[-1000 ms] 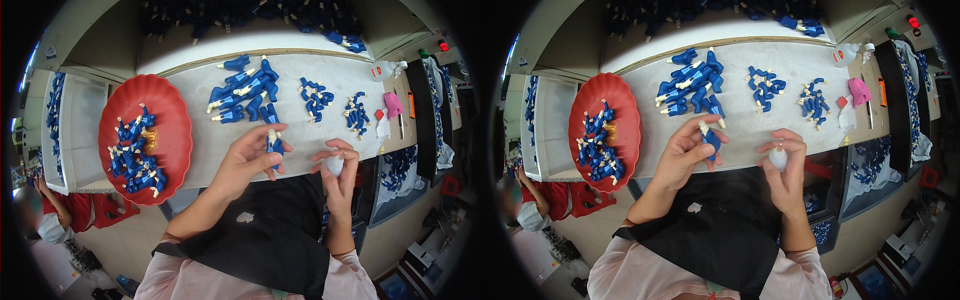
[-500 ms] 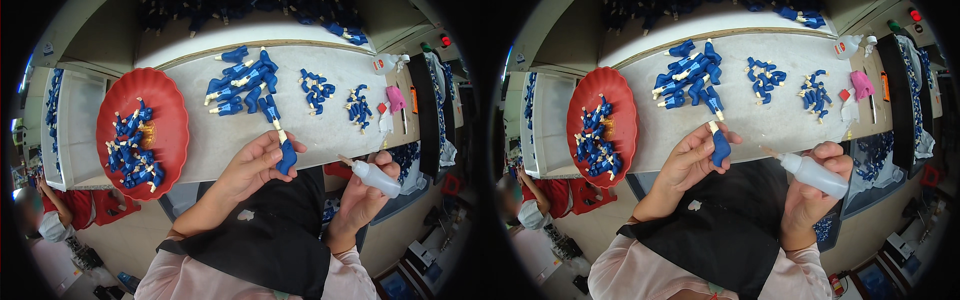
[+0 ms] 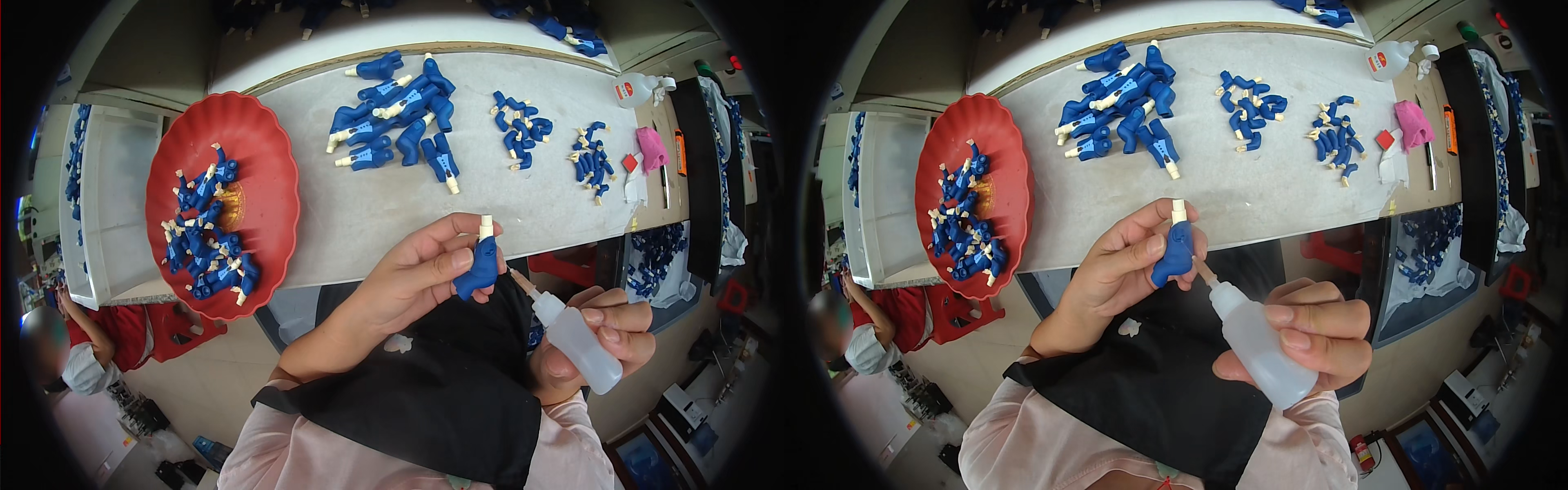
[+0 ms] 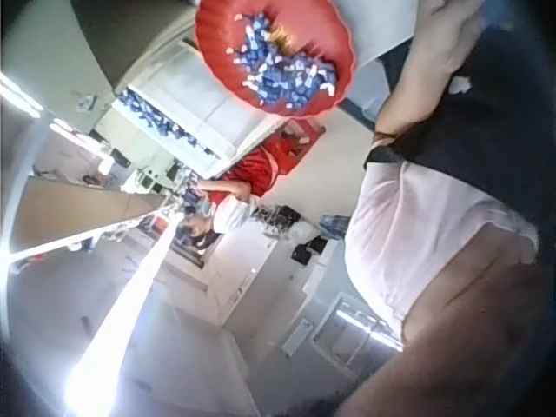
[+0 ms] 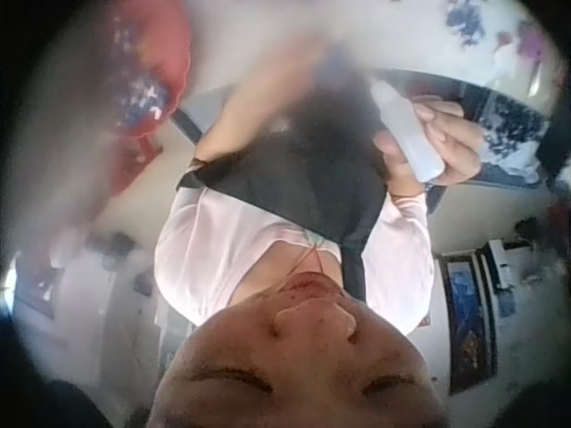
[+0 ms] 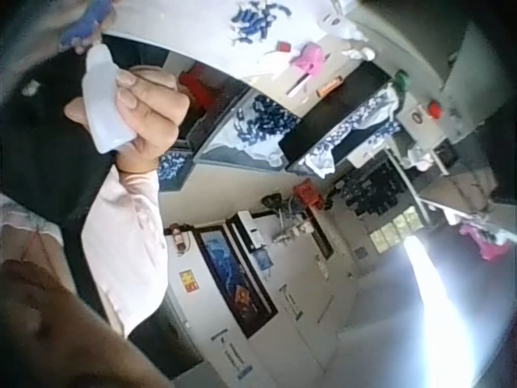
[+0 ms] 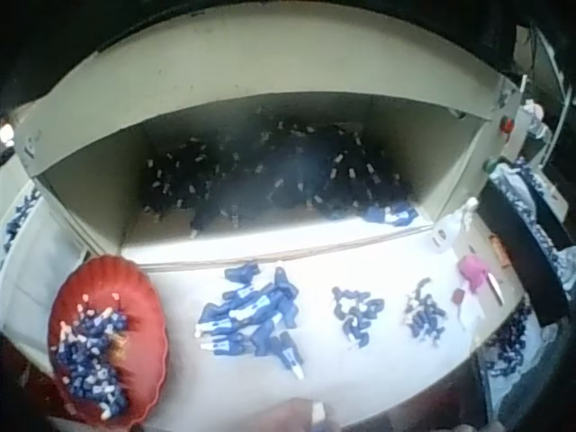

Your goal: Apply adhesive or precise assembly steps to small blue and white toy/electronic components on a factory workstation.

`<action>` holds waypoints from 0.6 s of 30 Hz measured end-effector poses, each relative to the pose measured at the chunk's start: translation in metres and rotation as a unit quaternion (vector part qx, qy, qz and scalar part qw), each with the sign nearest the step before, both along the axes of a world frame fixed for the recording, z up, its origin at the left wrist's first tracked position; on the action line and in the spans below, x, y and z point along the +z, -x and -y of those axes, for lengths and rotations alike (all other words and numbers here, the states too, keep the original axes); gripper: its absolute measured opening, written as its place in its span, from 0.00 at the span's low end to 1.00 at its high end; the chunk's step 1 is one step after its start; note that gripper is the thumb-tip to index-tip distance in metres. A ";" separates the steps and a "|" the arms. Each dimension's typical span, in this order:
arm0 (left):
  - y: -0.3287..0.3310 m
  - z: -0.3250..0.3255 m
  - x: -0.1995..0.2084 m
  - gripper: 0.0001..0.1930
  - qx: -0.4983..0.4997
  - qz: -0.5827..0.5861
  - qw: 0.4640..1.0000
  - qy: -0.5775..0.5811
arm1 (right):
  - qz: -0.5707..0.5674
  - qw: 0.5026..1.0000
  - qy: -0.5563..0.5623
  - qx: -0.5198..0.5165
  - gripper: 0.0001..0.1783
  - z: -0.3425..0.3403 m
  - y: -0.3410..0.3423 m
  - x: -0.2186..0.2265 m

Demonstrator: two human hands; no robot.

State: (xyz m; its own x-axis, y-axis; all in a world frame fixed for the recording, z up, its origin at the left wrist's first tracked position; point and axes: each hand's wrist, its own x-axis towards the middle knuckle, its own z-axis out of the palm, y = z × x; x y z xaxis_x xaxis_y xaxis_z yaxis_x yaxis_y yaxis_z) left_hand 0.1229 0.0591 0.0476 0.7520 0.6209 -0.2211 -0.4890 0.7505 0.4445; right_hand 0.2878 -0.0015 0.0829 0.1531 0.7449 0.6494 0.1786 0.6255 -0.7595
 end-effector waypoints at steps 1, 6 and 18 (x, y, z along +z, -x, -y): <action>0.000 0.000 -0.001 0.19 0.000 0.000 1.000 0.001 | 0.002 1.000 0.003 -0.004 0.30 0.001 0.001 0.000; -0.001 0.001 0.000 0.19 -0.006 0.003 1.000 0.000 | 0.008 1.000 0.014 -0.008 0.30 0.001 0.004 0.000; -0.002 0.002 0.000 0.19 -0.002 -0.005 1.000 -0.006 | 0.062 0.995 -0.003 -0.081 0.25 -0.002 0.010 -0.004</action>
